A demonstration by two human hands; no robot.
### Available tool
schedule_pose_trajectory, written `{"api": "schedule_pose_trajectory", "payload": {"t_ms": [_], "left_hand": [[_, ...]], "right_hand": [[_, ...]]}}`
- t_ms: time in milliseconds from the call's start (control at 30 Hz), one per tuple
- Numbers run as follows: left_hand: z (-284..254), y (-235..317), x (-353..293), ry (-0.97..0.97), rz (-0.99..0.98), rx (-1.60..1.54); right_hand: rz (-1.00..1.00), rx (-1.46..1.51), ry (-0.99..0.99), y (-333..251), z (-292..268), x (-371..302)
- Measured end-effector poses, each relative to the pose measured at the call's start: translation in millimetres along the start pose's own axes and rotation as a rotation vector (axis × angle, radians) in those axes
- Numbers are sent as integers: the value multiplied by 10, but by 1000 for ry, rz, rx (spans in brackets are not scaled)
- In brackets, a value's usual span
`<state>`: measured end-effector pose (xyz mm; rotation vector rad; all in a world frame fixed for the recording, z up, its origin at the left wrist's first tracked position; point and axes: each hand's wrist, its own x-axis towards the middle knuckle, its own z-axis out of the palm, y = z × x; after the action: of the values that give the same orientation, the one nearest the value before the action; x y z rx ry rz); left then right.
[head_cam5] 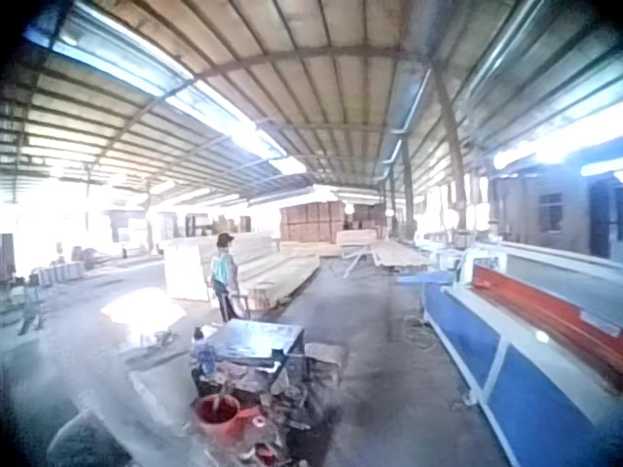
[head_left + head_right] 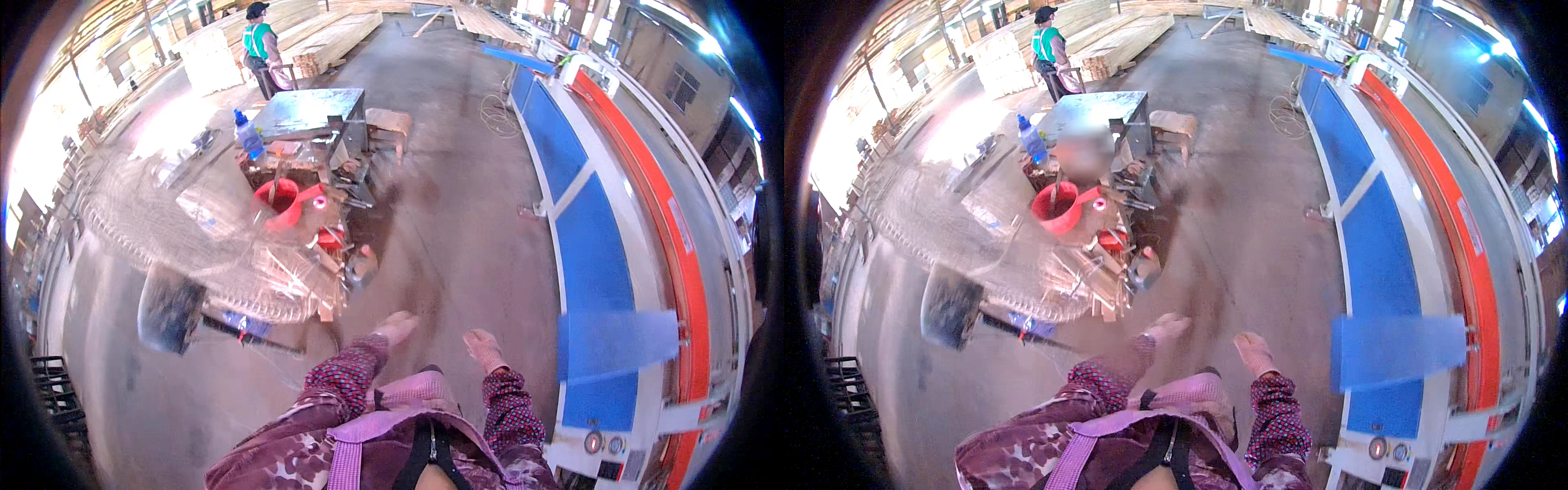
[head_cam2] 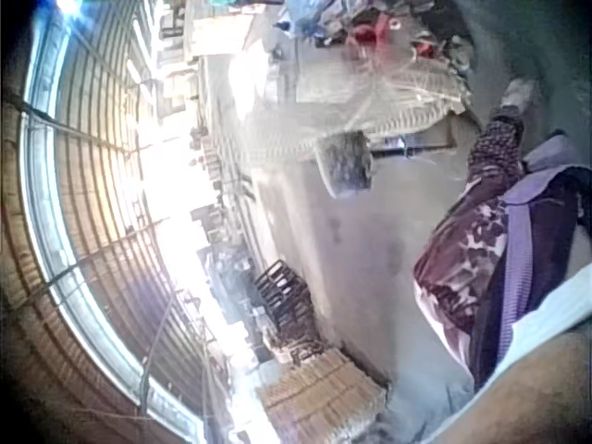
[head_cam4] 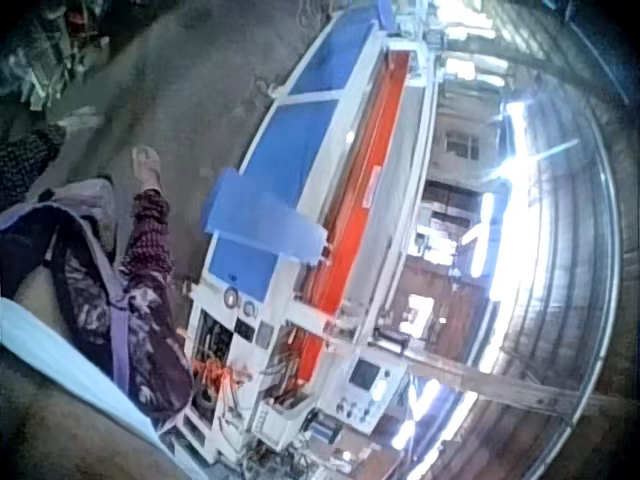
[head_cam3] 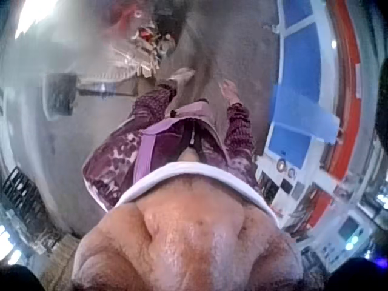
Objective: The person picks up thin wooden planks from a large stack, carries them to a workbench, and arranges them into neat piles. They then return to the original stack to repeat the process.
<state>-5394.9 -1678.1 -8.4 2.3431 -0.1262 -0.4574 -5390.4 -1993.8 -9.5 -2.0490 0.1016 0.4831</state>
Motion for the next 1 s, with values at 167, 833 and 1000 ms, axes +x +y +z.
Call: {"api": "schedule_pose_trajectory", "payload": {"t_ms": [167, 833, 1000], "left_hand": [[-568, 854, 1711, -236, -34, -145], [-1870, -1492, 3816, 170, -1148, -656], [-2698, -1734, 6390, -25, -217, 339]], "right_hand": [[-72, -45, 32, 170, -518, 1347], [-432, -1200, -320, -1232, -1972, 6273], [-83, -487, -326, -875, -2200, 7502]]}}
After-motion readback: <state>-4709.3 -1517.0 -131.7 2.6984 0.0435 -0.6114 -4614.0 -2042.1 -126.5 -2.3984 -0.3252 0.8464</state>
